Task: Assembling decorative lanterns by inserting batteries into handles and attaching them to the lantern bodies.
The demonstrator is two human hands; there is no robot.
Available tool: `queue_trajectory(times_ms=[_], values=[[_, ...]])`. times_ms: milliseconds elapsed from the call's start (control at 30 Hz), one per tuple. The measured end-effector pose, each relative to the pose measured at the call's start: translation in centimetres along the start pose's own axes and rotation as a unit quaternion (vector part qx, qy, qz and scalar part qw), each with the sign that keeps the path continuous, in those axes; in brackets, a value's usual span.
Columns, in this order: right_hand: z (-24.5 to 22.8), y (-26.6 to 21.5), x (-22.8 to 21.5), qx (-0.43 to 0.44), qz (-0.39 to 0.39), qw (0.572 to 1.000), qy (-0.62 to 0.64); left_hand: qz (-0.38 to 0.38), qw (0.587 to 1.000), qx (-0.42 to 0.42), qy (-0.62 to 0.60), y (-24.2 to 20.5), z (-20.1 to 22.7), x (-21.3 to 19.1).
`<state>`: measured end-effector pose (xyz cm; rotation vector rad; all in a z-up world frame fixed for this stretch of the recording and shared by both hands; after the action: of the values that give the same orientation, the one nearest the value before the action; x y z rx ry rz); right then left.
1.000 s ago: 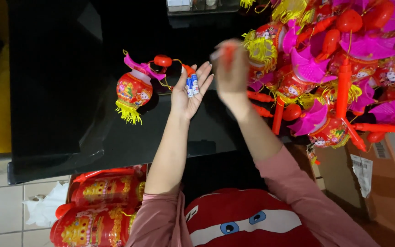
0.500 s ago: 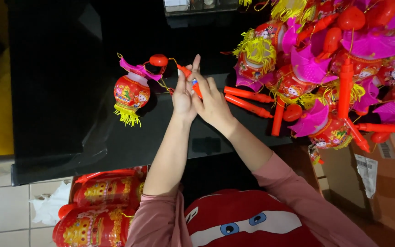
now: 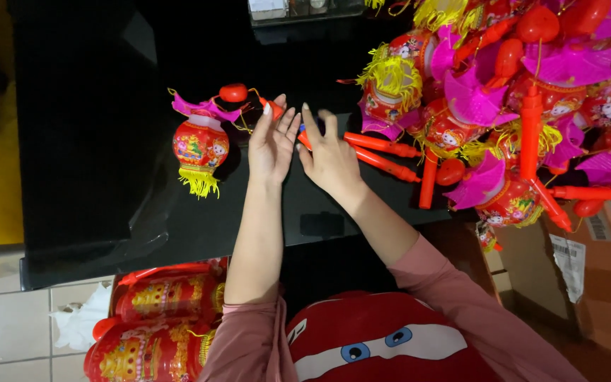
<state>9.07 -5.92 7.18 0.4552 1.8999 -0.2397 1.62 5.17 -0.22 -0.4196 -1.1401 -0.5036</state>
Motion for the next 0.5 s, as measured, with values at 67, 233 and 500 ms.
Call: queue_trajectory(times_ms=[67,233,500], values=[[0.7,-0.2,0.7,-0.033,0.073,0.996,0.039,0.000,1.000,-0.002,0.006,0.1,-0.3,-0.7],[3.6,-0.4,1.8,-0.229,0.347,0.881,0.226,0.001,1.000,-0.007,-0.003,0.2,-0.2,-1.0],[5.0,-2.4,2.4,-0.274,0.472,0.816,0.190,-0.013,0.999,-0.029,-0.011,0.5,-1.1,-2.1]])
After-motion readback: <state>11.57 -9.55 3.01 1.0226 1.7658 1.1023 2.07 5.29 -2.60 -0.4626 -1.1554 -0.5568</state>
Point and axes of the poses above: each hand's wrist, its own y-axis towards the middle knuckle, its own x-axis out of the palm, z = x × y, the point moved 3 cm from there along y, towards the middle knuckle, and after that the axes turned 8 degrees about -y, right-handed, at the moved point
